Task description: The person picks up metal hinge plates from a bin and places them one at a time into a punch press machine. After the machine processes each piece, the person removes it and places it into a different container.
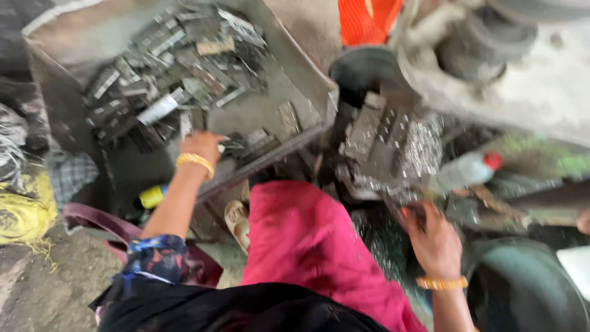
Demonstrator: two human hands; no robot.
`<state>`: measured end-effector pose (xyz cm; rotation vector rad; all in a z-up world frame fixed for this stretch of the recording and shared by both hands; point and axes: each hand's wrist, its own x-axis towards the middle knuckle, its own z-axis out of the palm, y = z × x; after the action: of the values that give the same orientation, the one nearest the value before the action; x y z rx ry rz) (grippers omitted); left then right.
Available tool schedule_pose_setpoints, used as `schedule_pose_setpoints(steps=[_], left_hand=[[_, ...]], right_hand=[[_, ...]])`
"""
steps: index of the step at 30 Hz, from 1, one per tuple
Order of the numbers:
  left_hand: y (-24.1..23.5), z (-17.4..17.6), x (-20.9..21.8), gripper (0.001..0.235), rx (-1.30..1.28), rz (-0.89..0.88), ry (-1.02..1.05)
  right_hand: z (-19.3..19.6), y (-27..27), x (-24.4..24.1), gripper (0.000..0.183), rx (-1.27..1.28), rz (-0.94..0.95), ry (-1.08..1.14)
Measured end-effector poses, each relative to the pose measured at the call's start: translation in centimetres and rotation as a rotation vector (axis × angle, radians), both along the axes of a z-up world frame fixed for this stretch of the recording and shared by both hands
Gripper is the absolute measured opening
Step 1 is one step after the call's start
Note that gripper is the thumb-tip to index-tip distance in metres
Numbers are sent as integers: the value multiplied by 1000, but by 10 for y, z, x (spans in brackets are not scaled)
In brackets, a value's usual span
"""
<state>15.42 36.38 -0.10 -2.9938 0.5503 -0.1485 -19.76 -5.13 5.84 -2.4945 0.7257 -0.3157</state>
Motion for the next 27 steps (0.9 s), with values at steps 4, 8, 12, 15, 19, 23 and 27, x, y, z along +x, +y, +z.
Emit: schedule_pose_setpoints(steps=[4,8,12,15,19,23,27], left_hand=[[-57,42,-35,29,-133,-49,-173],[-201,44,-93,27,-781,-307,220],[-326,14,-150,40,-424,-317,91],[-337,-4,-174,42,-512,-348,-236],[-323,-12,-192,48,-243,-400,-117],[-340,5,-178,29,-210,-378,6],[-360,23,-171,29,-93,-340,-7]], right_hand=[[-1,5,-3,32,10,-18,-7],[3,5,-1,35,-70,-29,31],[-5,2,-1,42,-118,21,120],[-6,-3,5,50,-124,12,257],[-14,-8,12,59,-65,114,380],[-56,-21,1,64,-129,155,361],[-144,-9,-32,58,-140,64,192]])
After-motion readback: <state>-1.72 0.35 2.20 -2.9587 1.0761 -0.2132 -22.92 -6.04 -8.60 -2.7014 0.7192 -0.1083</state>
